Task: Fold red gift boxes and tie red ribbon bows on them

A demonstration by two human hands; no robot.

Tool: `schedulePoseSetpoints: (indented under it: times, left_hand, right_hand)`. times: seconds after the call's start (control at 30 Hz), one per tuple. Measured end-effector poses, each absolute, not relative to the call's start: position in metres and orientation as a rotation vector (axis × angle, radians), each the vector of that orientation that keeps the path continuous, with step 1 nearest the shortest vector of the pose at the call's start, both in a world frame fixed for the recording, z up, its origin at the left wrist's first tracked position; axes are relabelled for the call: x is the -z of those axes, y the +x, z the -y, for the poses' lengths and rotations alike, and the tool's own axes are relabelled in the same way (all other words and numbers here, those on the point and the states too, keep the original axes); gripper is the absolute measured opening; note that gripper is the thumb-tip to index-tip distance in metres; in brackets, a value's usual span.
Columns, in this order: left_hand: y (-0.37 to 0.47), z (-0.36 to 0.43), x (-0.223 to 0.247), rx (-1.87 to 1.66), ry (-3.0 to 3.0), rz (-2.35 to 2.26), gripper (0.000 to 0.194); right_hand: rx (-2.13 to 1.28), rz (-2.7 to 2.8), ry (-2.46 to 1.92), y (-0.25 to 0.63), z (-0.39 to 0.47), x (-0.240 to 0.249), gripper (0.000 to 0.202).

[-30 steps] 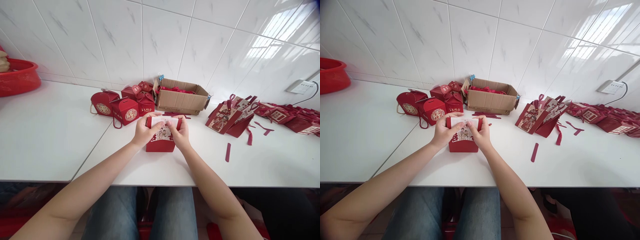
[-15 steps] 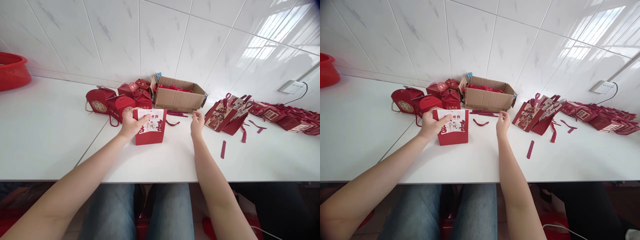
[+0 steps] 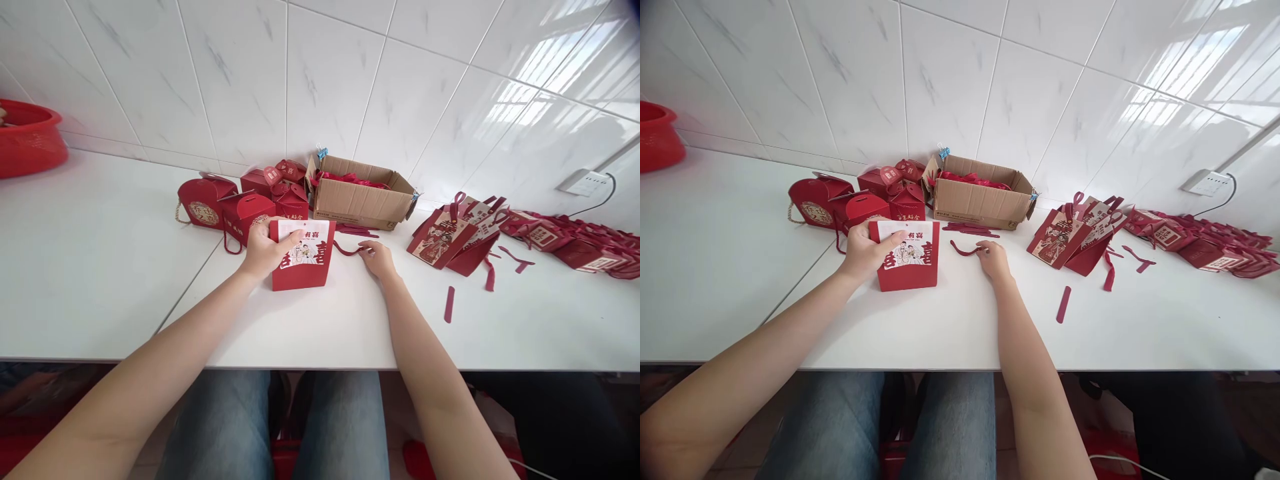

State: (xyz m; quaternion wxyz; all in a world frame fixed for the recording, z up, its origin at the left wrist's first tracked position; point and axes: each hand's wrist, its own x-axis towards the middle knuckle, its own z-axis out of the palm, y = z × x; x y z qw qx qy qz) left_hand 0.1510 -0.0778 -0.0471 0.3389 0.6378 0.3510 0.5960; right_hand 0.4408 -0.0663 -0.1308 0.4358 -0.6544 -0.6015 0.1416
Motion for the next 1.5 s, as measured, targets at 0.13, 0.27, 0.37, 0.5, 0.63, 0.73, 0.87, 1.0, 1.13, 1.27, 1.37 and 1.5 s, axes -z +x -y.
schedulePoseSetpoints:
  times: [0.13, 0.27, 0.37, 0.5, 0.63, 0.73, 0.87, 1.0, 1.13, 1.27, 1.37, 1.5]
  left_hand:
    - [0.150, 0.078, 0.047, -1.557, 1.661, -0.909, 0.021]
    - [0.150, 0.080, 0.047, -1.576, 1.665, -0.906, 0.021]
    - [0.151, 0.084, 0.048, -1.596, 1.705, -0.950, 0.020]
    - [0.156, 0.090, 0.050, -1.613, 1.722, -1.007, 0.022]
    - [0.160, 0.098, 0.050, -1.650, 1.786, -0.989, 0.021]
    - [0.163, 0.107, 0.049, -1.668, 1.878, -0.937, 0.019]
    - [0.167, 0.116, 0.048, -1.683, 2.041, -0.779, 0.012]
    - [0.168, 0.116, 0.049, -1.717, 2.090, -0.686, 0.010]
    - [0.168, 0.113, 0.052, -1.749, 2.131, -0.598, 0.012]
    - [0.168, 0.114, 0.055, -1.740, 2.149, -0.584, 0.013]
    - [0.168, 0.115, 0.056, -1.736, 2.149, -0.530, 0.016]
    - [0.167, 0.117, 0.054, -1.706, 2.188, -0.495, 0.017]
  right_hand:
    - [-0.344, 1.471, -1.576, 0.436, 0.067, 0.126, 0.016]
    - [-0.334, 1.416, -1.461, 0.421, 0.075, 0.106, 0.020]
    - [-0.391, 1.390, -1.271, 0.403, 0.092, 0.083, 0.023]
    - [-0.780, 1.431, -0.649, 0.378, 0.123, 0.055, 0.019]
    - [-0.715, 1.686, -0.631, 0.354, 0.144, 0.042, 0.014]
    - [-0.352, 1.730, -0.740, 0.341, 0.148, 0.040, 0.012]
    - [-0.088, 1.722, -0.762, 0.335, 0.149, 0.041, 0.023]
    - [-0.002, 1.725, -0.786, 0.337, 0.150, 0.042, 0.024]
    - [0.052, 1.729, -0.785, 0.337, 0.151, 0.044, 0.024]
    - [0.214, 1.708, -0.831, 0.334, 0.151, 0.046, 0.018]
    - [0.382, 1.610, -0.828, 0.330, 0.151, 0.046, 0.009]
    - [0.398, 1.511, -0.854, 0.331, 0.149, 0.046, 0.021]
